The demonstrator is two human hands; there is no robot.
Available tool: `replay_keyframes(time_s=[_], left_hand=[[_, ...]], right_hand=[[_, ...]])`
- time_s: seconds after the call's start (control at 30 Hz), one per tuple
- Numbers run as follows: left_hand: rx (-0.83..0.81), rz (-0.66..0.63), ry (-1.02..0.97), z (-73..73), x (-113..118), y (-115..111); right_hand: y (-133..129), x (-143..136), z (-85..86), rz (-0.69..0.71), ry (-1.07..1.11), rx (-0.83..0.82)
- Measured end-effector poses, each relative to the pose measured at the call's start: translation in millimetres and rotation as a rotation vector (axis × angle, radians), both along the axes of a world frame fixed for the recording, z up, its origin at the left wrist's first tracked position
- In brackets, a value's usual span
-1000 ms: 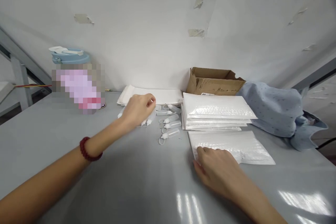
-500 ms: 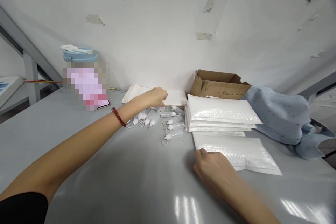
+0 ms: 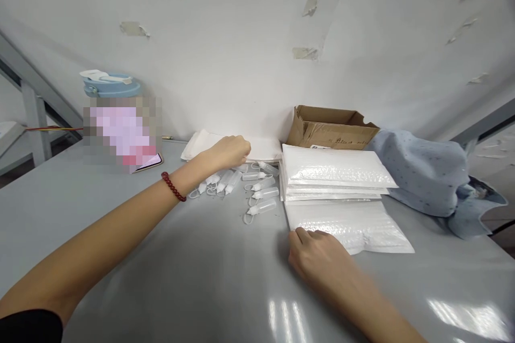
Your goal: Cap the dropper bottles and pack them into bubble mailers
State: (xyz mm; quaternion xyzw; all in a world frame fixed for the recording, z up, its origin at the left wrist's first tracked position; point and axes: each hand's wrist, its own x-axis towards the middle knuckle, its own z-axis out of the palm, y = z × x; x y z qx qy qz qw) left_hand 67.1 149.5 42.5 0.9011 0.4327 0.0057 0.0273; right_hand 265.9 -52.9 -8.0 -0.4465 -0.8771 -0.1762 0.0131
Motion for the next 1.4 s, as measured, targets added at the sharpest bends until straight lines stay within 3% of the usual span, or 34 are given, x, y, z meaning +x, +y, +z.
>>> replay_keyframes(time_s=[0.2, 0.4, 0.5, 0.57, 0.63, 0.67, 0.73, 0.83, 0.9, 0.97, 1.0, 1.07, 1.13, 1.17, 1.23, 1.33, 1.4], left_hand=[[0.165, 0.022, 0.007, 0.2, 2, -11], [0.538, -0.035, -0.164, 15.5, -39, -26], [0.726, -0.178, -0.261, 16.5, -62, -55], [0.793, -0.334, -0.302, 10.8, -71, -85], [0.847, -0.597, -0.338, 0.4, -73, -117], [0.814, -0.703, -0.316, -5.7, -71, -132], [0.713, -0.766, -0.324, -17.9, -66, -153], [0.62, -0.703, -0.437, -30.1, -62, -157], [0.567, -0.477, -0.569, -31.5, -65, -146], [0.441, -0.069, -0.681, -27.3, -73, -133], [0.297, 0.155, -0.728, -23.6, -78, -127], [-0.179, 0.478, -0.843, -14.7, -87, -119], [-0.707, 0.628, -0.947, -7.0, -93, -117], [-0.905, 0.658, -0.985, -4.6, -95, -117], [-1.113, 0.659, -1.029, -3.2, -95, -120], [-1.184, 0.565, -1.059, -8.8, -86, -127], [-1.208, 0.533, -1.062, -15.3, -77, -134]], right_hand=[[-1, -1, 11.6, -0.054, 0.115, -0.004], [-1, 0, 24.8, -0.104, 0.285, -0.049], [-1, 1, 32.2, -0.199, 0.538, -0.125], [-3, 2, 36.9, -0.309, 0.915, -0.256], [-3, 3, 40.0, -0.418, 1.314, -0.487], [-3, 4, 40.7, -0.466, 1.448, -0.615], [-1, 6, 41.0, -0.543, 1.584, -0.864], [5, 12, 41.4, -0.553, 1.584, -1.067], [9, 18, 43.4, -0.528, 1.575, -1.09], [12, 27, 46.3, -0.516, 1.576, -1.05], [13, 32, 47.7, -0.507, 1.569, -1.024], [14, 40, 49.2, -0.491, 1.509, -0.972], [14, 45, 48.1, -0.475, 1.352, -0.914], [14, 45, 46.6, -0.465, 1.242, -0.858], [14, 41, 42.5, -0.424, 1.005, -0.622], [11, 26, 36.8, -0.256, 0.646, -0.062], [6, 12, 34.2, -0.088, 0.459, 0.095]])
